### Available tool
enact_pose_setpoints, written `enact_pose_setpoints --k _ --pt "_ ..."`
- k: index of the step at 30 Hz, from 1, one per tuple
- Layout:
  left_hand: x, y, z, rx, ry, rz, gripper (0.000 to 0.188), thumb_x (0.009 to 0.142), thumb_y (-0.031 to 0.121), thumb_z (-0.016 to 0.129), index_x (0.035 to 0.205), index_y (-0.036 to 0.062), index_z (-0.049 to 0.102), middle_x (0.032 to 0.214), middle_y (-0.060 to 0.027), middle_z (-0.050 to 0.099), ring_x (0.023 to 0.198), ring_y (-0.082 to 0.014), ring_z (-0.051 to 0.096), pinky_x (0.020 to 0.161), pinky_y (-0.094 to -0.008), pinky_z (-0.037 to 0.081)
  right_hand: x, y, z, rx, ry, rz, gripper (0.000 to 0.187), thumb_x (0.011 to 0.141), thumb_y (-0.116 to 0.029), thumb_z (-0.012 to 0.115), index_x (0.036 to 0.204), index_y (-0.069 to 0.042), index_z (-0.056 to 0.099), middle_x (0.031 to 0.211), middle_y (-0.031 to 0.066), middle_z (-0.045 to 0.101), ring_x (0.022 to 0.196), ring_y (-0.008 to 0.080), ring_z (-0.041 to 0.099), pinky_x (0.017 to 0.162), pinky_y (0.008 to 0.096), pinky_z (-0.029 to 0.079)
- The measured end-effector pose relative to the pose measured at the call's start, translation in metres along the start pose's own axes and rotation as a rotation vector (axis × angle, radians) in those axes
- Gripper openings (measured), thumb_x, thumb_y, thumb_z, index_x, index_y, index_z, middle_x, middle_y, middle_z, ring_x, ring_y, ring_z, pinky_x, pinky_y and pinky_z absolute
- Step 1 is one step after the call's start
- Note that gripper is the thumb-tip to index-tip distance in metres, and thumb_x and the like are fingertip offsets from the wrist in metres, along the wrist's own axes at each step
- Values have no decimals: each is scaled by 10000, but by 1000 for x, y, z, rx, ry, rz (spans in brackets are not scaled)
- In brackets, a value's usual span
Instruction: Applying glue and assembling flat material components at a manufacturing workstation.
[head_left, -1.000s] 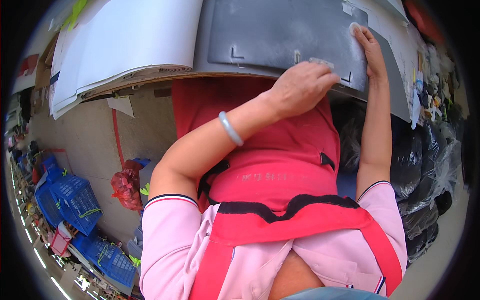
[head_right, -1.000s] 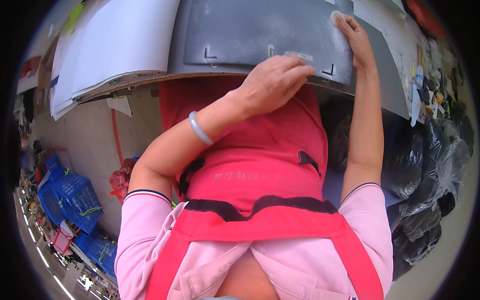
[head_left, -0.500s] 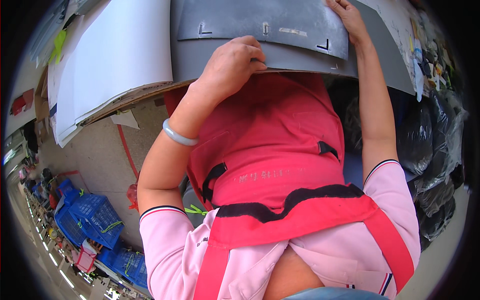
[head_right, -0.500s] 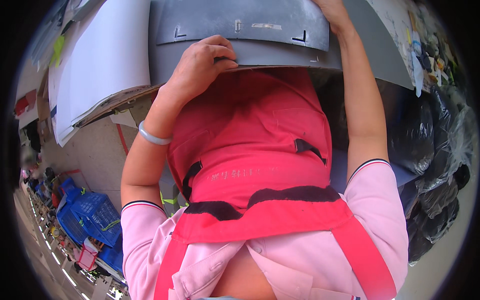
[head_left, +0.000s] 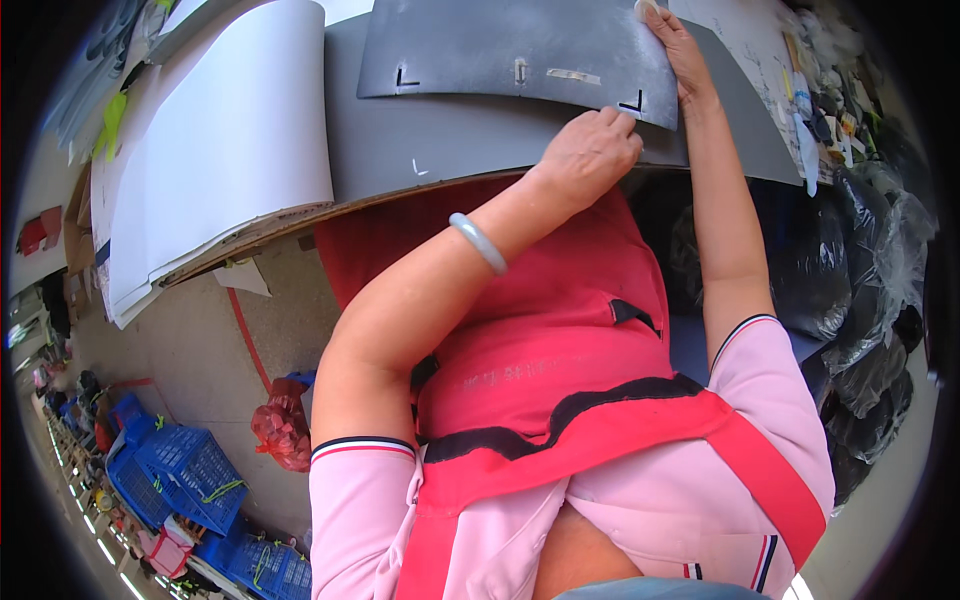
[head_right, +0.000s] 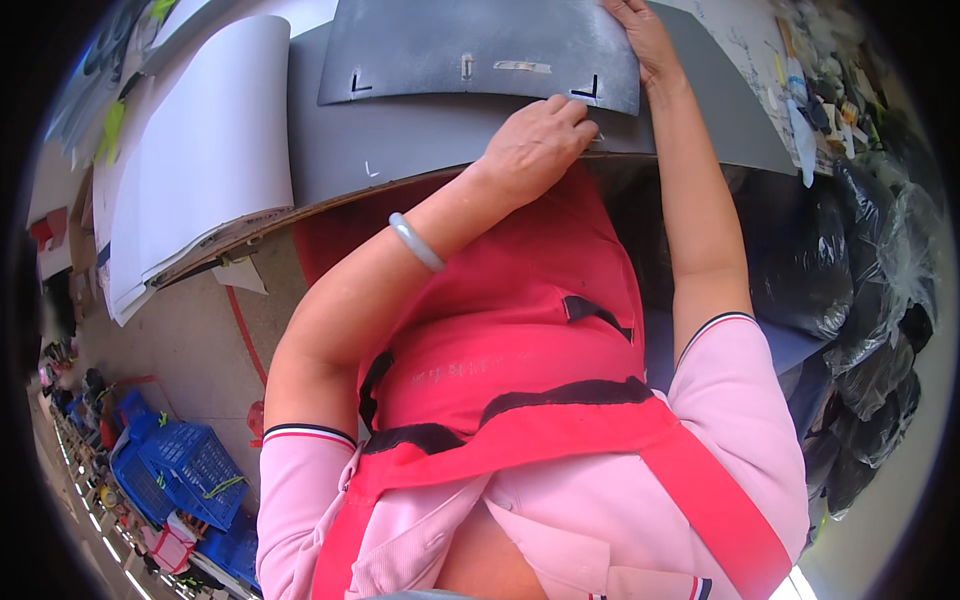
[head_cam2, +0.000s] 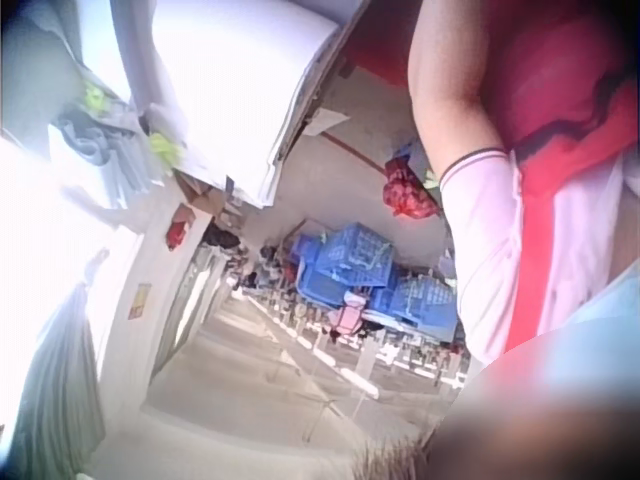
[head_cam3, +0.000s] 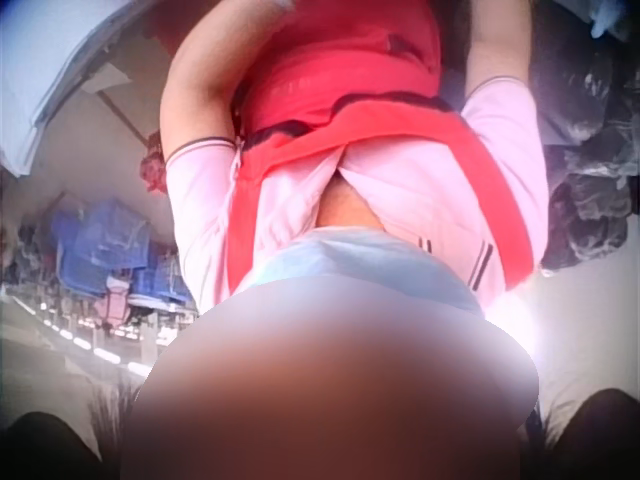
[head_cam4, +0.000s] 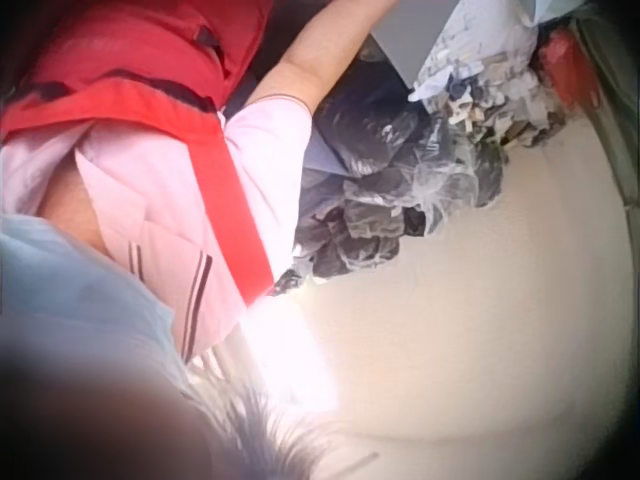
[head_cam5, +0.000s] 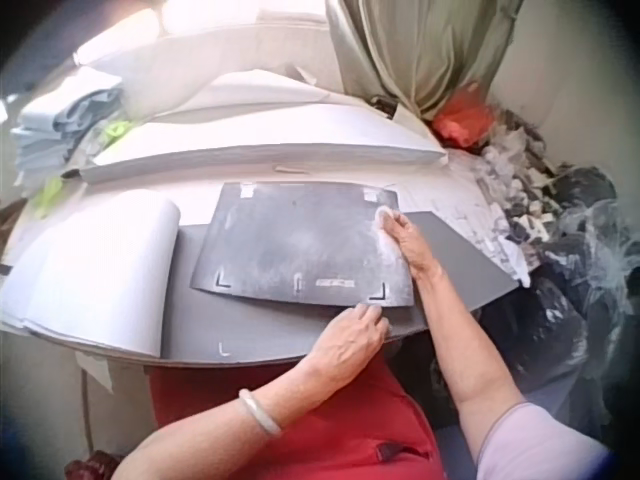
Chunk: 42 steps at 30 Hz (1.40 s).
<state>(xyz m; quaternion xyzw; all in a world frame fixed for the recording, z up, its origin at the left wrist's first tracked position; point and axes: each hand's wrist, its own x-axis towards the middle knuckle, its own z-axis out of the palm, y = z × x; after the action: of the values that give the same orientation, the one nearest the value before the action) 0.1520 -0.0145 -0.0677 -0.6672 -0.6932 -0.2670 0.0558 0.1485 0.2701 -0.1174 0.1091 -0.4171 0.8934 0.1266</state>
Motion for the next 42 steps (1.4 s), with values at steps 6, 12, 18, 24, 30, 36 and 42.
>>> enact_pose_setpoints --k 6,12,18,24,30,36,42 --pt "68 5 30 -186 -50 -227 169 891 180 625 913 29 698 957 -187 708 891 -354 704 789 -452 568 -34 -88 39 -497 720 -220 202 927 -265 768 1055 -130 690 1013 -9 712 927 112 665 866 280 548" --pt "74 -39 25 -746 199 -618 259 930 204 610 940 -24 732 939 -274 694 915 -475 661 834 -500 530 -34 -92 129 -715 836 -568 238 965 -296 722 1086 -102 656 1039 6 696 958 124 647 887 279 519" --pt "61 -105 -58 -365 607 -567 170 881 107 612 906 -21 720 900 -289 668 889 -498 629 789 -459 532 -51 -139 181 -852 1016 -548 268 1009 -303 662 1155 -85 605 1106 48 668 985 166 647 886 278 528" --pt "-65 -211 -259 -279 1242 -593 243 983 46 547 1153 -70 677 993 -107 738 902 -160 657 833 -289 509 -77 -136 129 -676 789 -275 469 1024 -452 587 1305 -76 565 1240 97 641 1107 212 646 954 345 543" --pt "-322 -242 -356 91 1161 -1206 207 907 127 669 933 -72 717 754 -39 666 650 -116 553 596 -326 459 -69 -101 107 -399 777 -104 565 1024 -457 584 1400 -39 526 1328 115 621 1185 222 614 1026 352 504" --pt "-416 -235 -305 319 1000 -1668 545 821 376 751 1144 -58 692 1099 -224 723 1018 -352 684 925 -447 506 -41 -65 124 -347 707 70 520 1025 -406 604 1389 -40 539 1284 103 644 1140 203 635 1015 325 506" --pt "-391 -215 -323 967 889 -1278 681 882 408 758 1384 7 532 1455 -248 448 1198 -354 580 1021 -468 468 -15 -37 75 -1072 490 290 202 984 -265 697 1030 -70 720 912 -63 627 843 30 531 781 186 404"
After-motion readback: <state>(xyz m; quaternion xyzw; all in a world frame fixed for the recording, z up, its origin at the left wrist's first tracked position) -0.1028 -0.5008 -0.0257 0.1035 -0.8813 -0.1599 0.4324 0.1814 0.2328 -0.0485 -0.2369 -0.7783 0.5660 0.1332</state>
